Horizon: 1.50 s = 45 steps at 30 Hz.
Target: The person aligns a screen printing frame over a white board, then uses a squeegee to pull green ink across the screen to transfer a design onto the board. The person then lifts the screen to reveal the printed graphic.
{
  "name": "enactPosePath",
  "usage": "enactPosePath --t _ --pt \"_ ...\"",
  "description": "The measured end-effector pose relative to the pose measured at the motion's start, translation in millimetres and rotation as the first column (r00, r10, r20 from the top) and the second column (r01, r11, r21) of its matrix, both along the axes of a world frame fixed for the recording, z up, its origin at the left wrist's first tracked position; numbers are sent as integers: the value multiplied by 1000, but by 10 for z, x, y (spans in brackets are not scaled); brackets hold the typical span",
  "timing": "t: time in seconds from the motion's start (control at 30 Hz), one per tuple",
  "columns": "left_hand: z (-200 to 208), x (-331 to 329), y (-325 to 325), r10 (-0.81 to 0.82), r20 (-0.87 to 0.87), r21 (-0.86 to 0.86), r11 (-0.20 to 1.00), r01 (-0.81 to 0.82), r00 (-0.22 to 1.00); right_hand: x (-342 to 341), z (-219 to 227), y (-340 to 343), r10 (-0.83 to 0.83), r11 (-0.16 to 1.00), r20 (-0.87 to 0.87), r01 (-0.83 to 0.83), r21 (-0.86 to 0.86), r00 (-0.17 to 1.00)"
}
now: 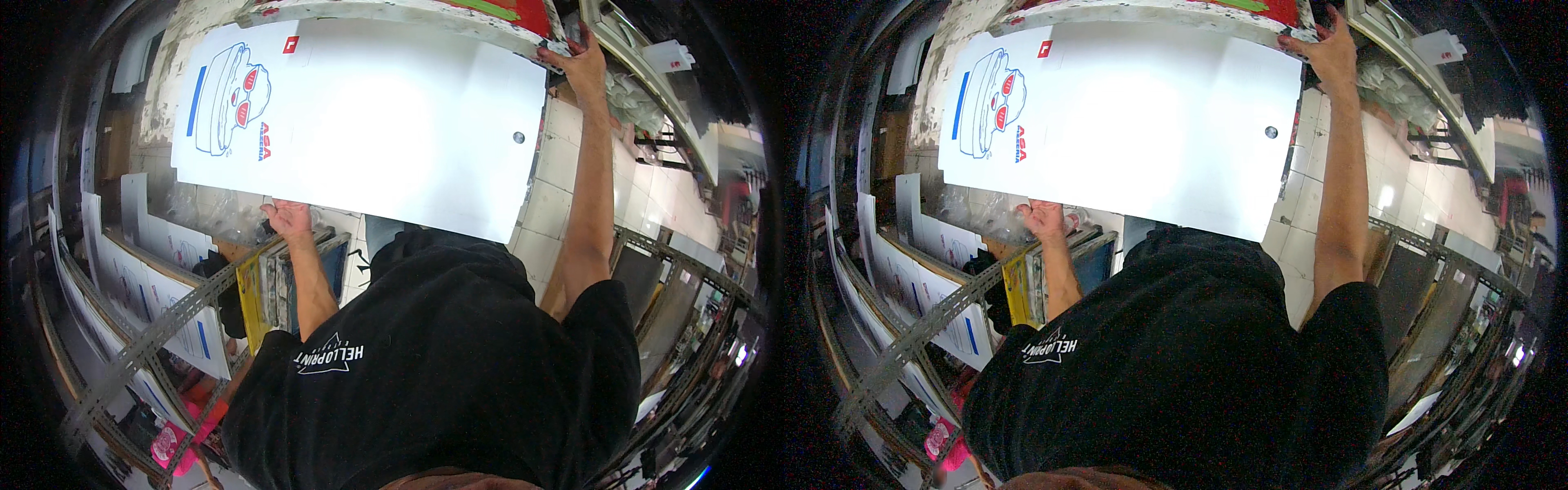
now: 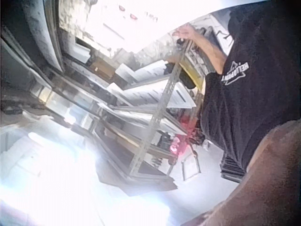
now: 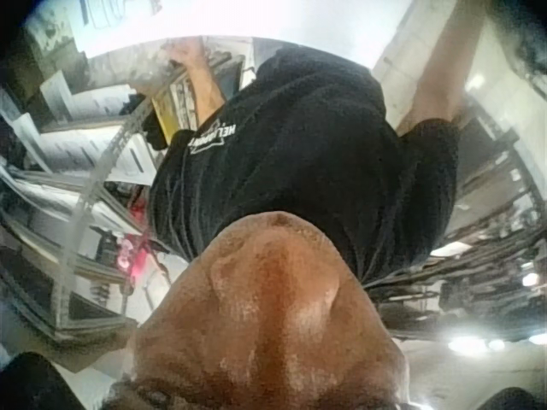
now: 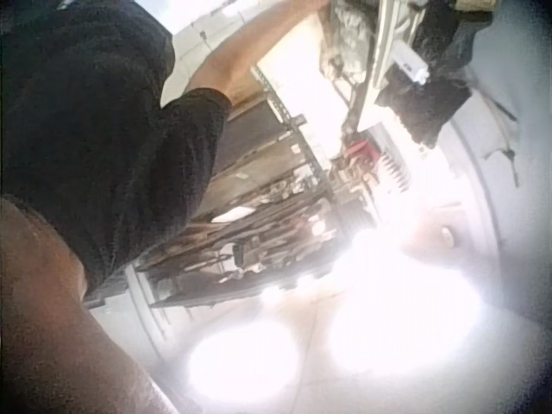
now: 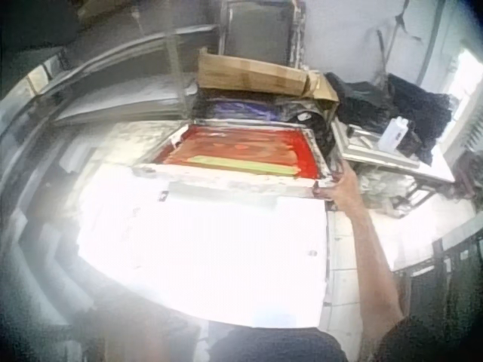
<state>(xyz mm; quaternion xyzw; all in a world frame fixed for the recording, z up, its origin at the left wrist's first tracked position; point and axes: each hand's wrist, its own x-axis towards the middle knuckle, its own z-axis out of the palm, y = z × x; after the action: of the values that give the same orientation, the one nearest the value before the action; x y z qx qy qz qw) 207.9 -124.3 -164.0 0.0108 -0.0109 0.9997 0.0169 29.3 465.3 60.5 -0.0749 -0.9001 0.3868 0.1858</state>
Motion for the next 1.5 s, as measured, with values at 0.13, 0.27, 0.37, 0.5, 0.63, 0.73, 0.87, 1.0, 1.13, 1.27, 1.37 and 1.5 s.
enactPosePath --t 0.13,0.27,0.37,0.5,0.63,0.73,0.87,1.0,1.13,1.27,1.37,1.5 --pt "292 -107 235 326 508 -311 933 -183 798 44 52 -51 -106 988 20 103 116 994" --pt "426 -93 274 354 543 -349 920 -179 762 80 -24 -84 -34 995 -38 37 97 999" --pt "310 -56 216 329 499 -296 934 -199 802 189 -46 -271 -61 998 62 60 27 996" --pt "308 -89 255 323 515 -329 930 -165 794 337 -267 -406 -80 994 109 87 -66 991" --pt "134 -21 100 295 496 -253 949 -189 817 398 -541 -535 -32 962 19 36 -272 999" --pt "262 -112 244 302 525 -321 936 -144 796 447 -752 -515 -68 973 19 71 -219 997" --pt "229 -21 122 234 492 -257 959 -117 839 460 -827 -594 -55 936 57 71 -346 997" --pt "318 -55 165 206 508 -207 972 -114 836 460 -916 -568 -75 916 82 101 -388 994" --pt "412 -115 185 262 640 -257 959 -121 723 461 -948 -583 -69 898 32 76 -434 997" --pt "406 -73 167 215 591 -292 955 -43 778 436 -871 -622 -92 859 102 131 -495 990" --pt "417 -90 175 232 643 -314 949 -24 730 428 -830 -640 -100 854 115 145 -500 988" --pt "419 -89 151 186 629 -224 973 -53 755 443 -892 -603 -104 888 97 136 -438 990"
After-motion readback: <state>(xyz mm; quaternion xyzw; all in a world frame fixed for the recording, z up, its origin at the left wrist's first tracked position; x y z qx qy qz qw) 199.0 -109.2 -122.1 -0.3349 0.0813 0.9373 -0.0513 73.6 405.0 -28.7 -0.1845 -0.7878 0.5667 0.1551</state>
